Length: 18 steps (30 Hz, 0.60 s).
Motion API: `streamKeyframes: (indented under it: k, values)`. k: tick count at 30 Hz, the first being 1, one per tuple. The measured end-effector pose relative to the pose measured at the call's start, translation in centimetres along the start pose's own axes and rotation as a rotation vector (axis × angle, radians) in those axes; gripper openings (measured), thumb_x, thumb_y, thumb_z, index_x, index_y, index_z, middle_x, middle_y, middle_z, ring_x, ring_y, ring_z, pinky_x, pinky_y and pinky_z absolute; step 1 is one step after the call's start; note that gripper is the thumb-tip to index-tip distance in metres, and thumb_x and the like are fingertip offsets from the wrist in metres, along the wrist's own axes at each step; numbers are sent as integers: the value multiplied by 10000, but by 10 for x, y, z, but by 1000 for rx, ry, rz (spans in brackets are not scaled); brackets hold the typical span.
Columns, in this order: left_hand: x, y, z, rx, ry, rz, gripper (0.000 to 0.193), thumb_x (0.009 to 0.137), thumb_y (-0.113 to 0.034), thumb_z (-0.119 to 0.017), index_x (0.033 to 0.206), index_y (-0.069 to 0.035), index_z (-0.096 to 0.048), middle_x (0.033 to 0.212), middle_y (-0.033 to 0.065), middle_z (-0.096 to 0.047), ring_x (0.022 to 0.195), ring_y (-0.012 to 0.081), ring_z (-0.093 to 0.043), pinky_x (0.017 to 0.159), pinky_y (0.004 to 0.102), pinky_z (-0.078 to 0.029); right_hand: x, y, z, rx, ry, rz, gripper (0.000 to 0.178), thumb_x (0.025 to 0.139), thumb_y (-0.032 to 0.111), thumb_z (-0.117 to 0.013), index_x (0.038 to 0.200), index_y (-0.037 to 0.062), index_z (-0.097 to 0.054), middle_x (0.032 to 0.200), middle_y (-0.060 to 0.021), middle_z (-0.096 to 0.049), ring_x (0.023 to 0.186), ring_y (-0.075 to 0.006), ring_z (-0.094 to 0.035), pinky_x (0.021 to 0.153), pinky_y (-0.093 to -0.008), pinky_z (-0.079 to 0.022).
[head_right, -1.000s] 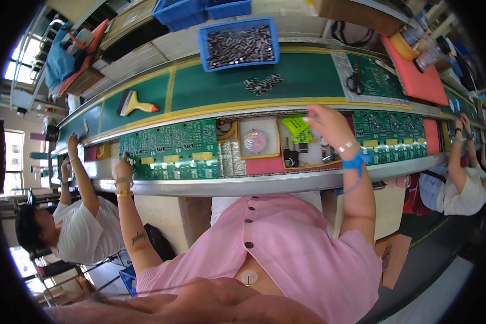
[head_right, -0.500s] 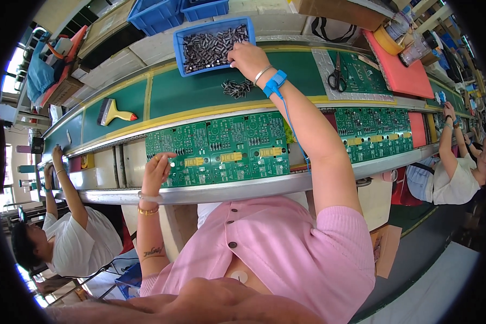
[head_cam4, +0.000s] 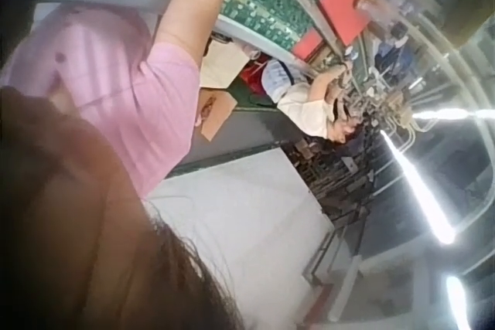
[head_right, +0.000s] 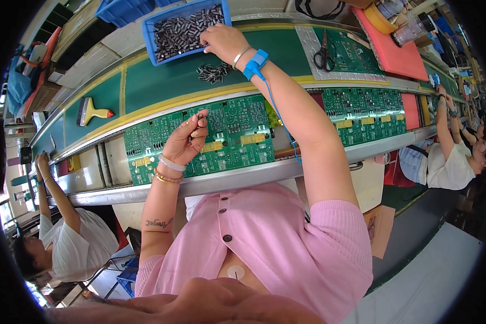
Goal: The person assembles circuit boards on an assembly line by picking up electronic components and metal clips by hand and inserting them into the circuit boards.
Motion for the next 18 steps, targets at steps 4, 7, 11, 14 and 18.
streamKeyframes:
  k: [4,7,11,14,18]
  values:
    - [6,8,-1,-68,-28,-22,296,911,-123,-550,1177,0,-508,878,43,-545,690,93,-471,531,152,-392,-3,-1,17,21,-172,-3,122,772,188,-647,844,112,-585,833,-13,-570,869,-221,-548,717,-354,-472]
    - [10,14,3,-37,-89,-47,291,902,-108,-561,1171,-6,-517,892,48,-565,733,110,-516,568,161,-428,-7,-5,26,92,-260,-8,102,792,185,-631,855,112,-598,820,-19,-573,829,-227,-559,700,-346,-475]
    - [21,29,-3,-37,-20,-20,294,896,-91,-563,1175,-9,-519,934,48,-583,782,119,-552,625,182,-469,-10,-24,26,257,-268,-133,94,841,162,-604,882,77,-602,829,-25,-620,747,-186,-601,647,-300,-492]
    - [22,37,-4,16,-117,-29,291,893,-92,-569,1168,-9,-525,931,42,-582,780,111,-550,640,182,-472,-31,-38,4,1078,-146,-371,104,882,135,-571,884,34,-593,879,-48,-654,720,-122,-610,622,-246,-502]
    - [14,53,-5,-4,-88,-5,287,896,-85,-560,1168,-2,-520,955,62,-579,820,137,-563,647,183,-482,-78,-14,14,1255,42,-443,136,899,121,-552,947,3,-600,919,-58,-650,739,-78,-589,627,-213,-505]
Point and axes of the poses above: each hand's wrist, its own x-axis towards the middle knuckle, its own z-axis out of the back of the hand, y = z × x, the point moved 10 cm from there along x, towards the middle knuckle
